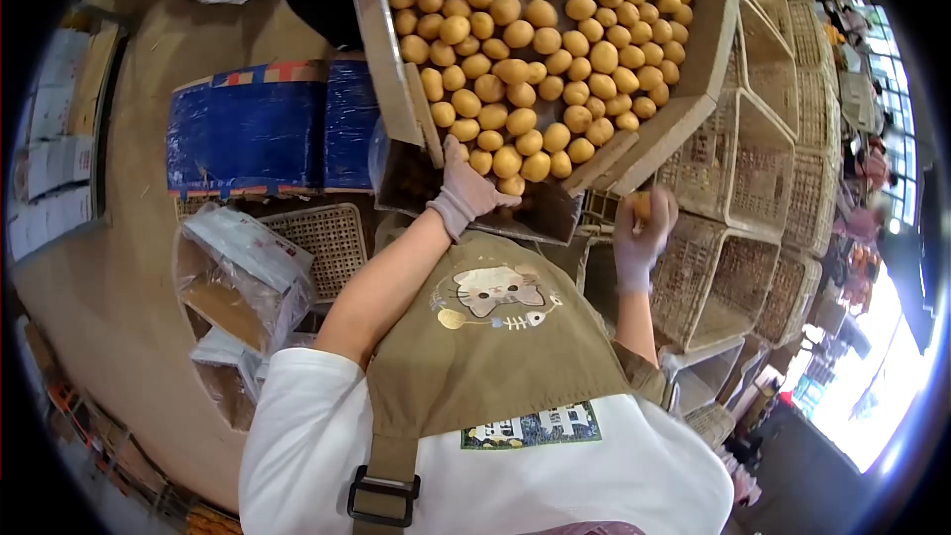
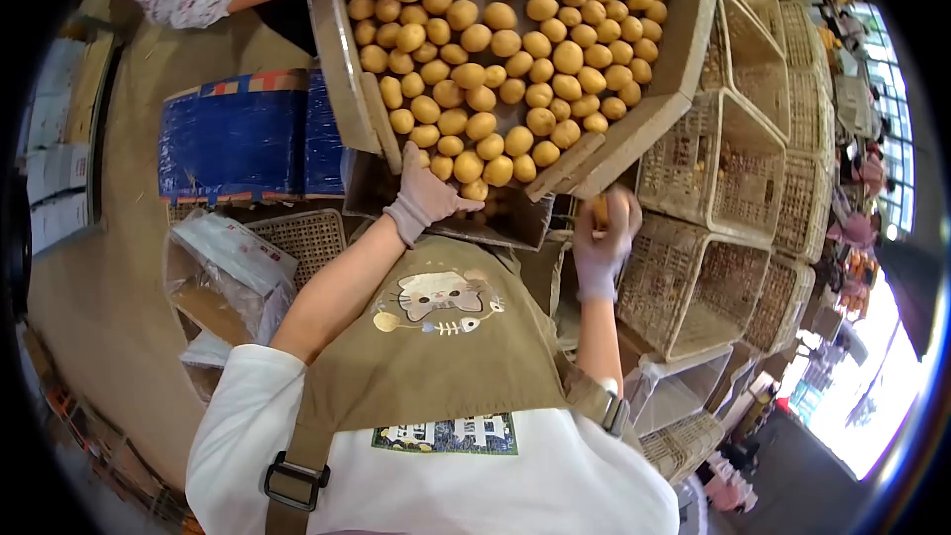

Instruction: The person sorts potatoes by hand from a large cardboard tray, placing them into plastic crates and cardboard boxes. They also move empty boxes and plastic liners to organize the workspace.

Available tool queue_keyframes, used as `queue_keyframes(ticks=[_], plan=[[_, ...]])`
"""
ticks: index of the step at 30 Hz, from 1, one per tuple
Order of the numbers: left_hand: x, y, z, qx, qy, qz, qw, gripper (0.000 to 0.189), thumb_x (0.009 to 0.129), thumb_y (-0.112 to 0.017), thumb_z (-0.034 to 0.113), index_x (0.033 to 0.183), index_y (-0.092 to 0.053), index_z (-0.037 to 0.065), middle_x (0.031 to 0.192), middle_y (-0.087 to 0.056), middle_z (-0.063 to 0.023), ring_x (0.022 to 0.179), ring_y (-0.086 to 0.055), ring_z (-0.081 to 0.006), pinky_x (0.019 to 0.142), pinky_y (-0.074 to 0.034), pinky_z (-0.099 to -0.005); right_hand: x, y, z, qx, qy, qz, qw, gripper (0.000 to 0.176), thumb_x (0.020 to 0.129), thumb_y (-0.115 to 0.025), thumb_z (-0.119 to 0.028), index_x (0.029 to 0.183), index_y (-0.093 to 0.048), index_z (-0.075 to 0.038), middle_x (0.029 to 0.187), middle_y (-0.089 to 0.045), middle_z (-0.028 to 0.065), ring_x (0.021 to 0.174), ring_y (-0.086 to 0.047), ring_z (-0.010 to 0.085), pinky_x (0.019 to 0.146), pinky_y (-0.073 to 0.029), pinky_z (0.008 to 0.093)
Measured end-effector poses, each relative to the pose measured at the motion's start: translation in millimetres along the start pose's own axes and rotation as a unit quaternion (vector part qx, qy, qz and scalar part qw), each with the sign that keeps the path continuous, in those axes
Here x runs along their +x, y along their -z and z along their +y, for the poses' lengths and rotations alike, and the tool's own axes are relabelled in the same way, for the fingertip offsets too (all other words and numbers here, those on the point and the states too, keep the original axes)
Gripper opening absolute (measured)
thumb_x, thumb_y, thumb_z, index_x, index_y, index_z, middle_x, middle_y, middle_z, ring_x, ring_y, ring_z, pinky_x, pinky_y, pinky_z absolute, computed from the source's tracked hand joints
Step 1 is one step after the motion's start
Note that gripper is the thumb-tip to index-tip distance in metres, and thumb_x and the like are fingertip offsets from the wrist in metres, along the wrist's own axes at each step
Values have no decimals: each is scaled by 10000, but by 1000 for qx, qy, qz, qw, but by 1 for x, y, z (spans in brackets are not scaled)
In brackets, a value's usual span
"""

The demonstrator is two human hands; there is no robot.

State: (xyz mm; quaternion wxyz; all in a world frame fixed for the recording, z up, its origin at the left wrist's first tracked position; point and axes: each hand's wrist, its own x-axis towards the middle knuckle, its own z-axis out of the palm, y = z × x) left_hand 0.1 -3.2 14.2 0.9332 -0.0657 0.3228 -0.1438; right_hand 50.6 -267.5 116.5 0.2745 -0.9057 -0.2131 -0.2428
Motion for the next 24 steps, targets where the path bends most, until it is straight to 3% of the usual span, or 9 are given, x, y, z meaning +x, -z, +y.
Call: queue_keyframes(ticks=[2, 3, 5, 9, 14, 17, 20, 23, 24], plan=[[5, 1, -1, 2, 9, 1, 1000, 965, 833, -351, 840, 1593, -181, 272, 1671, -142, -40, 1518, -138, -399, 1080, -16, -801, -86, 52, 52, -98, -98, -115, 984, 632, 794, -681, 43, 1363, -536, -189, 1319, -524, 207, 1110, -600, 415, 878, -541, 451], [7, 2, -2, 1, 14, -2, 1000, 995, 806, -373, 863, 1589, -204, 272, 1670, -147, -44, 1518, -137, -403, 1086, 16, -788, -110, 81, 54, -122, -268, -274, 915, 663, 800, -638, 31, 1426, -488, -128, 1319, -520, 243, 1162, -565, 419, 976, -483, 452], [9, 5, -2, 10, 14, -5, 1000, 979, 819, -360, 856, 1585, -214, 264, 1667, -158, -53, 1512, -157, -410, 1080, -4, -797, -146, 94, 63, -251, -316, -297, 865, 623, 823, -647, -28, 1423, -509, -120, 1361, -524, 244, 1181, -565, 414, 1005, -467, 460], [7, 6, -2, 51, -4, -47, 998, 937, 851, -334, 825, 1583, -228, 249, 1663, -178, -61, 1504, -185, -406, 1059, -80, -813, -53, 41, -12, -60, -130, -133, 981, 470, 810, -665, -32, 1276, -646, -91, 1263, -638, 172, 1150, -596, 372, 988, -472, 462], [6, 13, 3, 88, -1, -108, 990, 922, 859, -335, 805, 1585, -231, 246, 1660, -191, -59, 1508, -194, -381, 1042, -112, -824, 27, -31, -44, -59, 72, -143, 985, 447, 781, -699, -111, 1224, -642, -91, 1222, -630, 120, 1157, -576, 340, 1026, -420, 487], [6, 19, 3, 124, -31, -133, 983, 921, 862, -328, 810, 1584, -231, 246, 1653, -208, -59, 1507, -198, -382, 1043, -139, -818, 37, -53, -43, -196, 100, -389, 895, 384, 821, -681, -202, 1191, -634, -112, 1225, -636, 90, 1152, -590, 312, 1042, -396, 517], [-2, 11, -2, 133, -47, -13, 990, 936, 856, -323, 829, 1583, -225, 247, 1643, -225, -63, 1502, -211, -385, 1058, -161, -800, 61, -64, -45, -163, -13, -543, 824, 396, 852, -655, -220, 1232, -597, -126, 1233, -627, 67, 1114, -616, 295, 1015, -422, 489], [-6, 1, -8, 114, -62, 4, 992, 964, 842, -318, 854, 1580, -218, 243, 1635, -232, -72, 1495, -226, -392, 1083, -175, -773, 66, -82, -22, -166, 33, -278, 946, 473, 852, -636, -181, 1318, -562, -148, 1320, -600, 104, 1073, -645, 315, 968, -473, 476], [-2, 7, -8, 84, -51, -23, 995, 953, 850, -305, 850, 1580, -213, 244, 1638, -226, -70, 1488, -238, -403, 1076, -199, -776, 65, -97, -8, -193, 28, -297, 935, 489, 846, -640, -167, 1325, -541, -157, 1269, -612, 114, 1051, -651, 321, 896, -507, 461]])
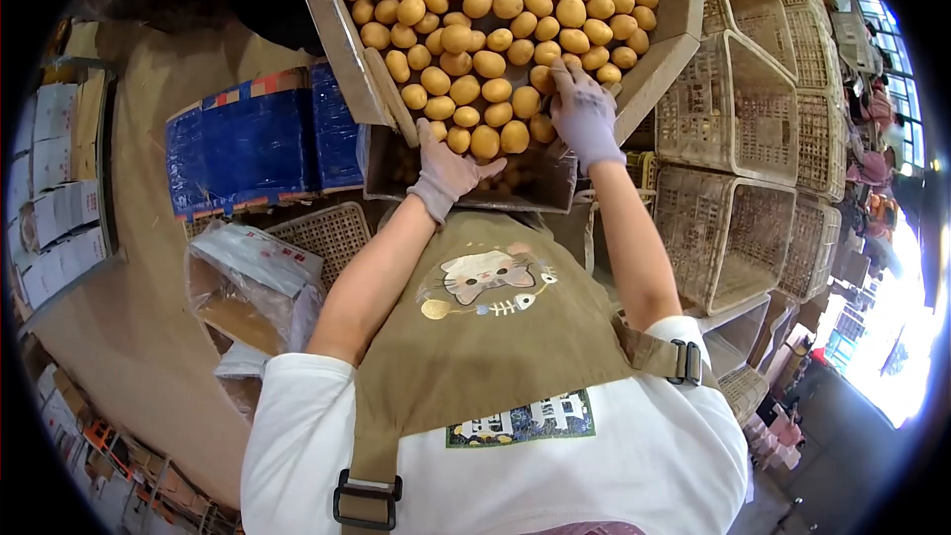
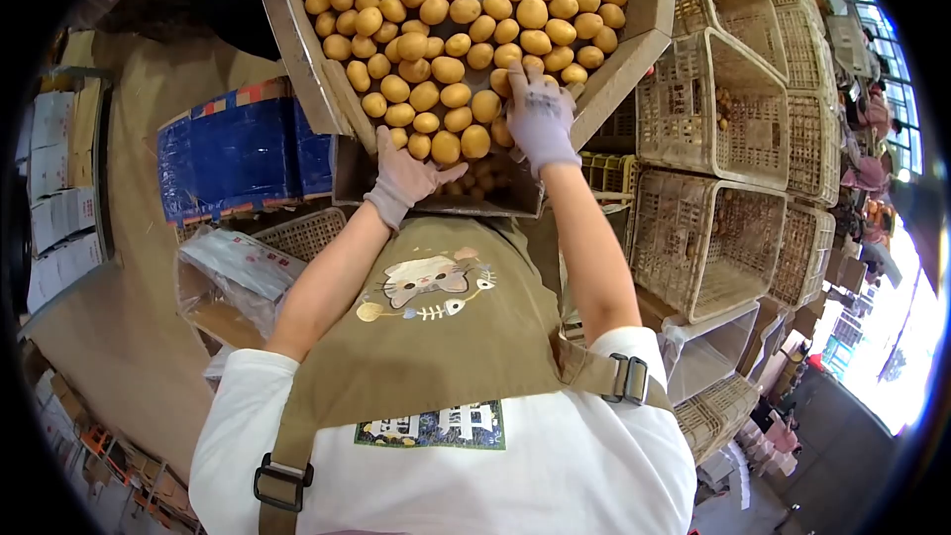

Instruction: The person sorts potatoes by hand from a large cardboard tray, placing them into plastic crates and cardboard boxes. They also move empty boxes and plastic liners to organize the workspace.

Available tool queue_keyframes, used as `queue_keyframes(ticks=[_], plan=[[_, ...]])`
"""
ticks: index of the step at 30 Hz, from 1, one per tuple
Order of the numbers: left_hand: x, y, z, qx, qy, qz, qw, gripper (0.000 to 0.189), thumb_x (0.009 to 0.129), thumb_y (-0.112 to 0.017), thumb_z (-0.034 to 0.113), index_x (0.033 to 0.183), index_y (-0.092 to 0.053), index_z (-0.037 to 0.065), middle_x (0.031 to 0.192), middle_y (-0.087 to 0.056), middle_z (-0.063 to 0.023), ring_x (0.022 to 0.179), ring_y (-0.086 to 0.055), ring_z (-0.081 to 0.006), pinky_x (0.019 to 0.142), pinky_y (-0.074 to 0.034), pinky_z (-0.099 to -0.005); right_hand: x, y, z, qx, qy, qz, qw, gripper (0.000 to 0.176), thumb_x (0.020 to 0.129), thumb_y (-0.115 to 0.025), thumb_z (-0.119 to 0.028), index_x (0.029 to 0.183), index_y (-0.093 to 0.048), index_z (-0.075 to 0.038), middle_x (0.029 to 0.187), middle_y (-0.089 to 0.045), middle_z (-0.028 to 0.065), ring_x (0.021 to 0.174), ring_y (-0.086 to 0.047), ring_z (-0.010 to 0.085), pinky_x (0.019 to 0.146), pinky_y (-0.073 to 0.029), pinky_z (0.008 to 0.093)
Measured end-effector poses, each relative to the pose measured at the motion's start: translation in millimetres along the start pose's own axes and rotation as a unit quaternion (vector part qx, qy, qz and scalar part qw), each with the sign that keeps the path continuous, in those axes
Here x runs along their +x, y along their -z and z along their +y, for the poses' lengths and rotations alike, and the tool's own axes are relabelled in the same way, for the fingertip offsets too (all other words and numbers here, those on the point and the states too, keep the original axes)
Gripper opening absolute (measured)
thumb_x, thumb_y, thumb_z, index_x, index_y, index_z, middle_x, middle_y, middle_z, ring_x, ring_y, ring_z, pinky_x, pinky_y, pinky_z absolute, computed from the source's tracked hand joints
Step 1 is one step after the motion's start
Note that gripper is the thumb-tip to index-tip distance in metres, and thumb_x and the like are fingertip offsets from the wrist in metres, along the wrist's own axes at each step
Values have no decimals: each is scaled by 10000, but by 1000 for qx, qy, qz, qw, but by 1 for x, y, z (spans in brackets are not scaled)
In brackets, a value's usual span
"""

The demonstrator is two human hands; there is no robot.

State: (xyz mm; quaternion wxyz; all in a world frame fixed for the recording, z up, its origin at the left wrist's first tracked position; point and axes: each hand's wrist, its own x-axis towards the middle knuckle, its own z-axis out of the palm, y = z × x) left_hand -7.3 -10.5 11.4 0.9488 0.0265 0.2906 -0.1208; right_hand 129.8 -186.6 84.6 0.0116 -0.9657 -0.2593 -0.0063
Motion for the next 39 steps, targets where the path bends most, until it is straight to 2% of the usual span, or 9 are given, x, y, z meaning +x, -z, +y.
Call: queue_keyframes(ticks=[3, 9, 15, 17, 19, 21, 28, 32, 39], plan=[[12, 10, -1, -55, 16, -43, 997, 935, 864, -280, 839, 1581, -199, 244, 1646, -207, -71, 1475, -257, -429, 1063, -246, -781, 32, 14, -19, -72, -49, -214, 973, 481, 810, -690, -194, 1259, -529, -132, 1142, -618, 122, 1054, -640, 338, 888, -506, 464], [10, 2, 0, -62, 18, -47, 997, 940, 870, -285, 824, 1588, -178, 228, 1651, -183, -89, 1480, -229, -452, 1068, -248, -778, 15, 3, -4, 147, -59, -105, 982, 520, 773, -718, -252, 1225, -505, -109, 1172, -617, 195, 1056, -628, 393, 901, -503, 478], [5, -8, 4, -55, 21, -20, 998, 929, 875, -291, 809, 1583, -196, 215, 1638, -214, -104, 1469, -253, -461, 1055, -280, -777, 22, 13, -12, 213, -109, -167, 957, 507, 827, -650, -195, 1298, -490, -98, 1127, -628, 172, 1006, -665, 333, 876, -538, 438], [2, -11, 8, -43, 17, -58, 997, 921, 877, -293, 803, 1576, -222, 207, 1630, -236, -112, 1459, -273, -467, 1051, -291, -776, 13, 19, -8, 470, -178, -99, 859, 526, 835, -612, -158, 1344, -490, -110, 1090, -625, 136, 950, -668, 291, 859, -548, 413], [7, 1, 8, -68, 28, -96, 993, 903, 884, -297, 792, 1561, -264, 196, 1620, -262, -114, 1452, -290, -465, 1043, -296, -782, -4, 36, -8, 850, -223, -102, 467, 524, 845, -546, -63, 1359, -502, -155, 1088, -615, 96, 828, -626, 193, 761, -549, 346], [9, 2, 7, -84, 25, -96, 992, 916, 878, -308, 802, 1568, -240, 202, 1625, -248, -99, 1467, -264, -449, 1056, -273, -784, -20, 59, -24, 875, -219, -79, 424, 491, 844, -553, -10, 1321, -512, -123, 1083, -613, 99, 800, -621, 174, 684, -530, 320], [7, -4, 6, -83, 28, -16, 996, 914, 879, -316, 803, 1574, -220, 217, 1639, -207, -70, 1496, -203, -416, 1098, -192, -778, -47, 55, -49, 813, -197, -41, 546, 348, 893, -675, -49, 1213, -550, -107, 966, -627, 59, 619, -555, 135, 549, -455, 265], [7, -2, 5, -77, 25, -24, 996, 917, 881, -313, 800, 1577, -213, 211, 1640, -204, -75, 1497, -206, -409, 1099, -201, -773, -50, 59, -44, 799, -251, -88, 539, 333, 1042, -508, -389, 1171, -599, -96, 956, -679, 89, 505, -502, 135, 443, -376, 231], [5, -6, 6, -71, 23, -24, 997, 922, 882, -303, 801, 1577, -215, 201, 1636, -213, -96, 1486, -239, -416, 1092, -215, -775, -52, 53, -47, 855, -230, -49, 463, 513, 1054, -422, -480, 1259, -550, -27, 1086, -680, 111, 651, -641, 161, 525, -530, 259]])
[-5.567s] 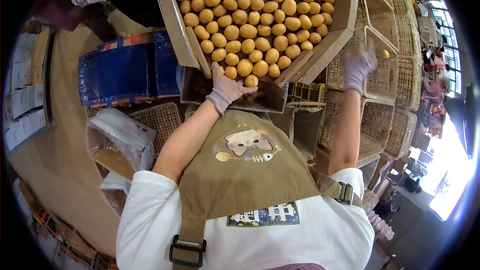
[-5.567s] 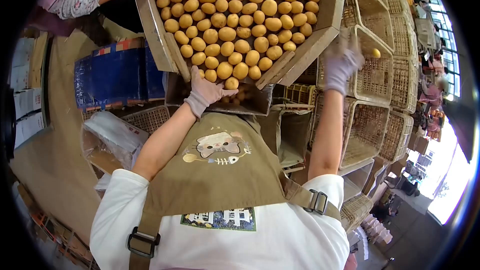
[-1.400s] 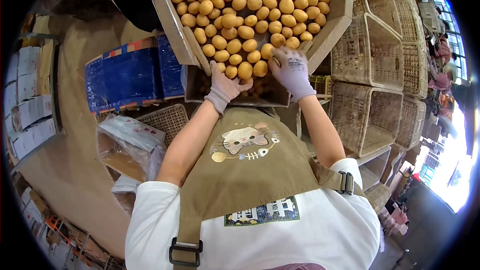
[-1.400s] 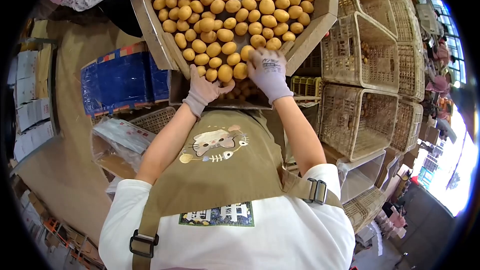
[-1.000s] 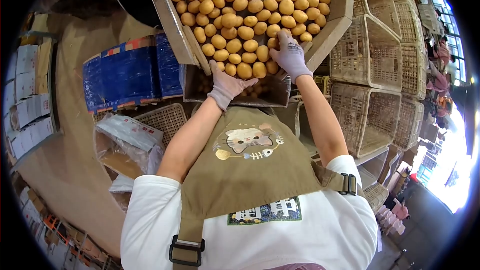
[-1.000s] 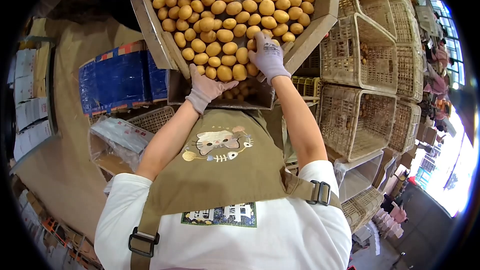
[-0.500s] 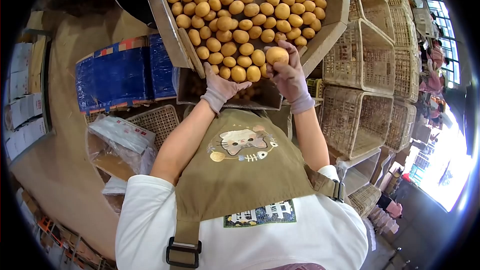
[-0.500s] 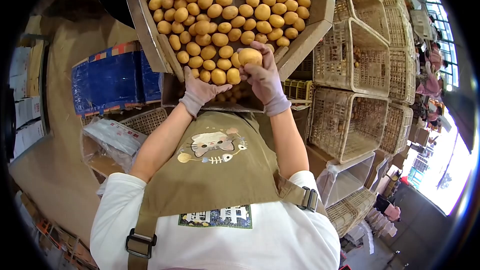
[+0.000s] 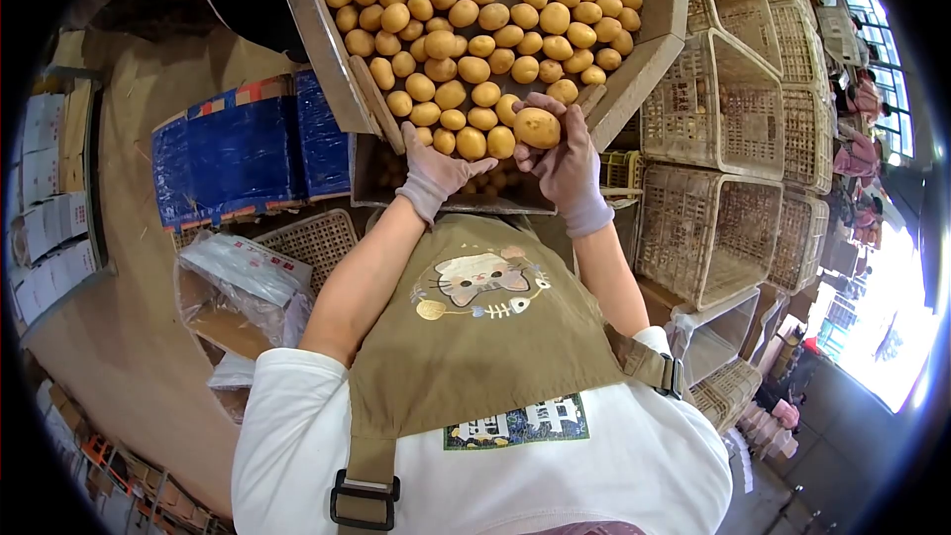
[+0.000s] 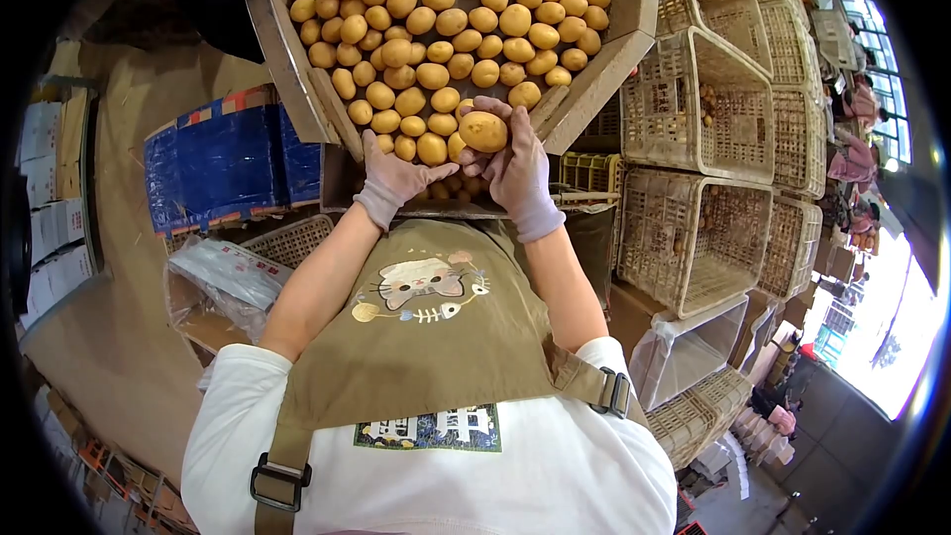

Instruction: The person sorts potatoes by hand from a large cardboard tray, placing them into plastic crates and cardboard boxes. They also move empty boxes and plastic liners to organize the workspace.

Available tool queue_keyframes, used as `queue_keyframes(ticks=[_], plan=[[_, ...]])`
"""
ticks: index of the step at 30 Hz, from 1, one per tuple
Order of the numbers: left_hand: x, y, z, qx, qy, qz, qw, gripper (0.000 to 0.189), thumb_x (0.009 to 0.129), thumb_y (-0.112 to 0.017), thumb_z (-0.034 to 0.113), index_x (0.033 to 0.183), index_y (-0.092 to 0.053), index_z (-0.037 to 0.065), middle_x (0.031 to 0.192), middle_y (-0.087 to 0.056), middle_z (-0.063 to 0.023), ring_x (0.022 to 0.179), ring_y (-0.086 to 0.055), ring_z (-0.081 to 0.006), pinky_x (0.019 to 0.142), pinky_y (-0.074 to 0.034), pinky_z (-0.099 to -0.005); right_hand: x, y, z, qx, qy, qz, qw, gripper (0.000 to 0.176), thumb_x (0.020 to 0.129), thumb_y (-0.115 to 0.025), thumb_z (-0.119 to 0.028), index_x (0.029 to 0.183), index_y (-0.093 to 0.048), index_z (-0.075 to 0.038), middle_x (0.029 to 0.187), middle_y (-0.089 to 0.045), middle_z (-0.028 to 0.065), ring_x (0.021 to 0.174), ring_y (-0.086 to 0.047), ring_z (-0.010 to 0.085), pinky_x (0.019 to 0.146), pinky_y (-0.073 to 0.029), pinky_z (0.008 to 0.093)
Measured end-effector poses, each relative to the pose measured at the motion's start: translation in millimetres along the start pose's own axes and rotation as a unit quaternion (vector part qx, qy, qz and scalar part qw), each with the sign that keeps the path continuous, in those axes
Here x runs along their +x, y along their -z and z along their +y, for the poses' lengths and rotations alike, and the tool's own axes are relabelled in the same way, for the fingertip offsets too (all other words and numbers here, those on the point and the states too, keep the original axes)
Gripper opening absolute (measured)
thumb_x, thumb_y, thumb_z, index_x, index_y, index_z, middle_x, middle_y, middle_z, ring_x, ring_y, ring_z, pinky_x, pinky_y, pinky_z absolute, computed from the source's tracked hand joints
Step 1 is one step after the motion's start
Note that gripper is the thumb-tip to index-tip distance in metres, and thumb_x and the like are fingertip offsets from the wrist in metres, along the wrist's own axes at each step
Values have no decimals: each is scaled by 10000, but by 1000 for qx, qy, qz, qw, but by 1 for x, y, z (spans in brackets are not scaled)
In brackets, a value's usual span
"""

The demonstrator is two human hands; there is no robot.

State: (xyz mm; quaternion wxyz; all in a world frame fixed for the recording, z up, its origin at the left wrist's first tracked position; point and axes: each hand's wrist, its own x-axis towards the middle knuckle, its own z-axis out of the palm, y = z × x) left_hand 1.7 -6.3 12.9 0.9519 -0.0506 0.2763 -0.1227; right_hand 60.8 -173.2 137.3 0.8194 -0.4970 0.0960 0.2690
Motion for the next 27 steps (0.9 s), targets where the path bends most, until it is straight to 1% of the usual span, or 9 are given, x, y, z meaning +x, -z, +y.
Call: queue_keyframes(ticks=[6, 13, 14, 16, 18, 22, 24, 25, 27], plan=[[-4, -6, -2, 14, -13, -1, 1000, 909, 886, -311, 783, 1576, -219, 199, 1635, -213, -102, 1488, -233, -419, 1101, -211, -767, -10, -11, 1, -56, 25, -5, 998, 379, 953, -657, -117, 1298, -521, -37, 1082, -650, 68, 785, -669, 141, 621, -545, 229], [-1, 5, -1, 13, -6, -36, 999, 917, 888, -299, 795, 1576, -211, 195, 1632, -217, -115, 1491, -226, -415, 1104, -199, -769, 1, 0, 10, -246, 58, -3, 968, 509, 886, -743, -142, 1325, -508, -36, 1220, -596, 88, 984, -644, 184, 850, -538, 315], [-3, 2, -2, 45, -21, -29, 998, 926, 881, -299, 808, 1573, -217, 198, 1626, -236, -118, 1475, -269, -416, 1101, -214, -765, 7, 3, 21, -306, 119, 18, 944, 538, 875, -757, -178, 1331, -509, -36, 1245, -595, 109, 1028, -642, 217, 897, -527, 336], [1, 7, -1, 25, -2, -28, 999, 919, 877, -296, 816, 1566, -233, 212, 1617, -264, -107, 1455, -316, -411, 1093, -228, -768, 20, 18, 21, -671, 219, 23, 708, 671, 842, -720, -352, 1413, -486, -88, 1343, -562, 206, 1211, -564, 371, 1029, -438, 459], [0, 9, 1, 56, -8, 23, 998, 900, 876, -345, 810, 1556, -256, 227, 1604, -302, -81, 1440, -351, -392, 1085, -242, -764, 28, 23, 25, -799, 188, -9, 572, 660, 850, -678, -440, 1400, -523, -111, 1373, -548, 204, 1261, -532, 372, 1087, -366, 504], [-8, 12, 6, 108, -13, 116, 987, 761, 901, -518, 658, 1518, -334, 253, 1569, -370, -60, 1420, -378, -360, 1108, -221, -715, 47, 39, 21, -836, 168, -78, 516, 472, 898, -623, -423, 1288, -640, -159, 1391, -557, 160, 1279, -520, 376, 1092, -342, 526], [-12, 15, 7, 139, -6, 159, 977, 688, 910, -573, 574, 1493, -379, 262, 1557, -390, -56, 1397, -401, -339, 1134, -206, -669, 58, 27, 15, -770, 138, 41, 622, 483, 931, -557, -461, 1339, -619, -210, 1443, -516, 159, 1353, -442, 384, 1135, -253, 579], [-7, 28, 13, 155, -5, 132, 979, 515, 970, -564, 422, 1443, -443, 259, 1497, -446, -10, 1321, -473, -255, 1073, -384, -521, 65, 23, 15, -801, 167, 58, 572, 504, 929, -559, -476, 1377, -584, -245, 1502, -444, 169, 1397, -366, 423, 1143, -206, 613], [-5, 42, 9, 307, -59, 169, 935, 354, 938, -645, 214, 1282, -565, 208, 1306, -591, -12, 1174, -565, -218, 1007, -452, -362, 69, 15, 30, -835, 118, -1, 537, 609, 908, -574, -547, 1472, -471, -344, 1634, -222, 184, 1477, -123, 539, 1144, -80, 700]])
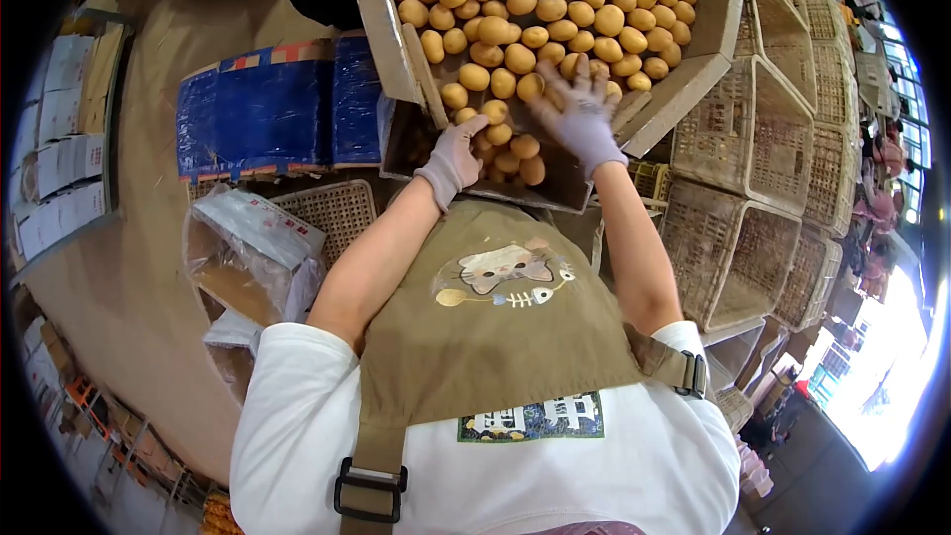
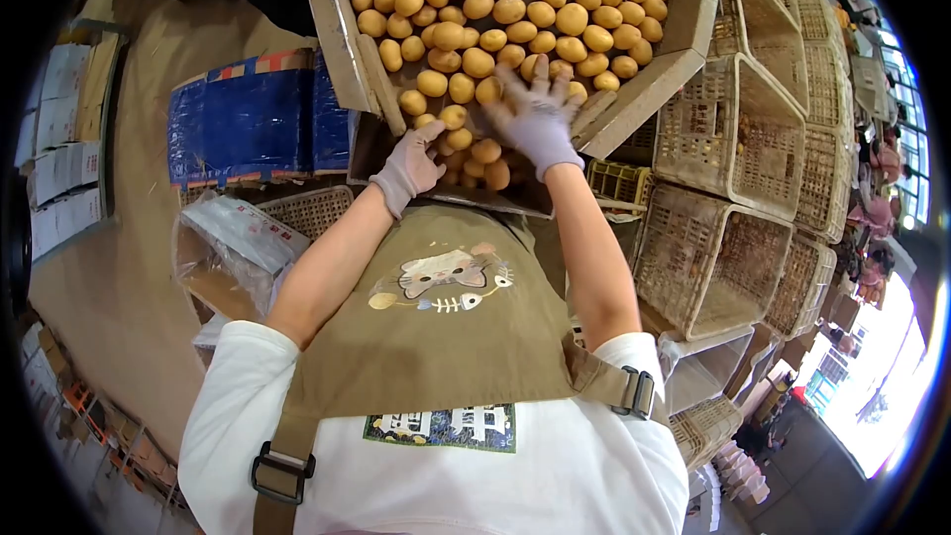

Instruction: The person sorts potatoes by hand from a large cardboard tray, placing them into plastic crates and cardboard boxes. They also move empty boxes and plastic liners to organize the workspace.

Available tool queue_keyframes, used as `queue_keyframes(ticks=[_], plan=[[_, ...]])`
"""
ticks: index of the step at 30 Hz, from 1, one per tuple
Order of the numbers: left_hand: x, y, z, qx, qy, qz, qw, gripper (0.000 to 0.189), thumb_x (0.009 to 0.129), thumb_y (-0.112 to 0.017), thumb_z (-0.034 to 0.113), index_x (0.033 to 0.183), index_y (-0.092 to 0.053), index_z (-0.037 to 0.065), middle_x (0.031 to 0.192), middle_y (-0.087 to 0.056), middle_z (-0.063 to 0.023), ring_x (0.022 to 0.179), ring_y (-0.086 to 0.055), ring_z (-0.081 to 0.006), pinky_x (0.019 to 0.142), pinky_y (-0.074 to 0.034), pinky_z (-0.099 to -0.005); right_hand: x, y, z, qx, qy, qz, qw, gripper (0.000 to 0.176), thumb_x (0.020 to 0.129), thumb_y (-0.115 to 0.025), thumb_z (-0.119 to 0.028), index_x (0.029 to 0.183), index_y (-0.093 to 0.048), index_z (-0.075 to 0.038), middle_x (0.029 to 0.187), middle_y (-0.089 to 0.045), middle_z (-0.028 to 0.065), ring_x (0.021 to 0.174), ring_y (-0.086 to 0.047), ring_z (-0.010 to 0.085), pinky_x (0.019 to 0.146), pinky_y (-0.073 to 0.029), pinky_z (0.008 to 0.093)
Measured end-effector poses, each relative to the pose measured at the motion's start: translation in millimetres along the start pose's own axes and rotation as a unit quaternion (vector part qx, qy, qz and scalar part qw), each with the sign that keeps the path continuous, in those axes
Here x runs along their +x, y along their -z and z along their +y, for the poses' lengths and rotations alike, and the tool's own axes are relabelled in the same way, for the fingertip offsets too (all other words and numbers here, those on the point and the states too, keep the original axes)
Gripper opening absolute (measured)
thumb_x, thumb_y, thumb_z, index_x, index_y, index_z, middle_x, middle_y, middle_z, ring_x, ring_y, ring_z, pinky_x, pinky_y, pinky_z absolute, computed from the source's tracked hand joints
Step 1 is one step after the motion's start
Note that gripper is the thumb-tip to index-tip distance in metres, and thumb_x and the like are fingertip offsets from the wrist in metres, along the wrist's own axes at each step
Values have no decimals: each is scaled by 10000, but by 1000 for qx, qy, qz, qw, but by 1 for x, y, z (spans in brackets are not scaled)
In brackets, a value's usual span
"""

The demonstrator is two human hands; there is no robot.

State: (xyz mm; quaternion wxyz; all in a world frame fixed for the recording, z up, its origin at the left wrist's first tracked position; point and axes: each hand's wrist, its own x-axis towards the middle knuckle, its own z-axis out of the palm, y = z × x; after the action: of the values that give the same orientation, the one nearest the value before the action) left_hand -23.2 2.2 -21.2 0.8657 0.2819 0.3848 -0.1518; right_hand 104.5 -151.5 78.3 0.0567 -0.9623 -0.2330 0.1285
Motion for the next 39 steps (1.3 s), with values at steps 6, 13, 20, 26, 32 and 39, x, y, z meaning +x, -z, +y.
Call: queue_keyframes(ticks=[6, 13, 20, 26, 32, 39], plan=[[-22, -18, 19, -212, 30, -80, 973, 707, 875, -612, 652, 1409, -462, 213, 1433, -491, -16, 1360, -422, -276, 1158, -183, -585, -23, 0, -5, -40, 93, -111, 989, 624, 868, -633, -537, 1462, -462, -447, 1599, -317, 142, 1462, -232, 468, 1168, -83, 672], [4, -4, 4, -105, 49, 53, 992, 532, 933, -600, 504, 1371, -495, 221, 1366, -525, 7, 1379, -362, -242, 1158, -153, -566, 4, 18, 20, -43, 90, 88, 991, 350, 844, -662, -389, 1134, -737, -208, 1353, -570, 166, 1187, -570, 346, 1015, -419, 478], [6, -3, 8, -244, 40, -7, 969, 782, 854, -673, 640, 1462, -400, 230, 1549, -329, -9, 1439, -275, -300, 1140, -223, -624, -12, -6, -5, -57, 80, -35, 995, 710, 814, -669, -534, 1468, -480, -334, 1618, -303, 122, 1505, -168, 439, 1147, -114, 701], [-1, -14, 11, -173, 49, 37, 983, 848, 878, -573, 709, 1529, -274, 256, 1571, -294, -5, 1470, -236, -244, 1163, -162, -586, -8, 5, 13, -3, 94, -141, 985, 510, 860, -622, -519, 1318, -654, -296, 1550, -433, 59, 1497, -211, 411, 1178, -156, 606], [-16, -22, 19, -125, 46, 43, 990, 669, 943, -514, 646, 1463, -415, 238, 1486, -419, -1, 1401, -309, -219, 1173, -169, -551, -14, 2, 9, -9, 111, -82, 990, 440, 867, -634, -466, 1249, -698, -259, 1473, -511, 75, 1456, -315, 380, 1146, -229, 587], [-7, -19, 16, -88, -5, 97, 991, 718, 924, -594, 572, 1484, -416, 160, 1495, -432, -20, 1362, -389, -194, 1137, -246, -422, 11, 17, 37, -1, 41, 22, 999, 410, 865, -664, -414, 1226, -699, -222, 1280, -628, 104, 1237, -543, 310, 1061, -366, 530]])
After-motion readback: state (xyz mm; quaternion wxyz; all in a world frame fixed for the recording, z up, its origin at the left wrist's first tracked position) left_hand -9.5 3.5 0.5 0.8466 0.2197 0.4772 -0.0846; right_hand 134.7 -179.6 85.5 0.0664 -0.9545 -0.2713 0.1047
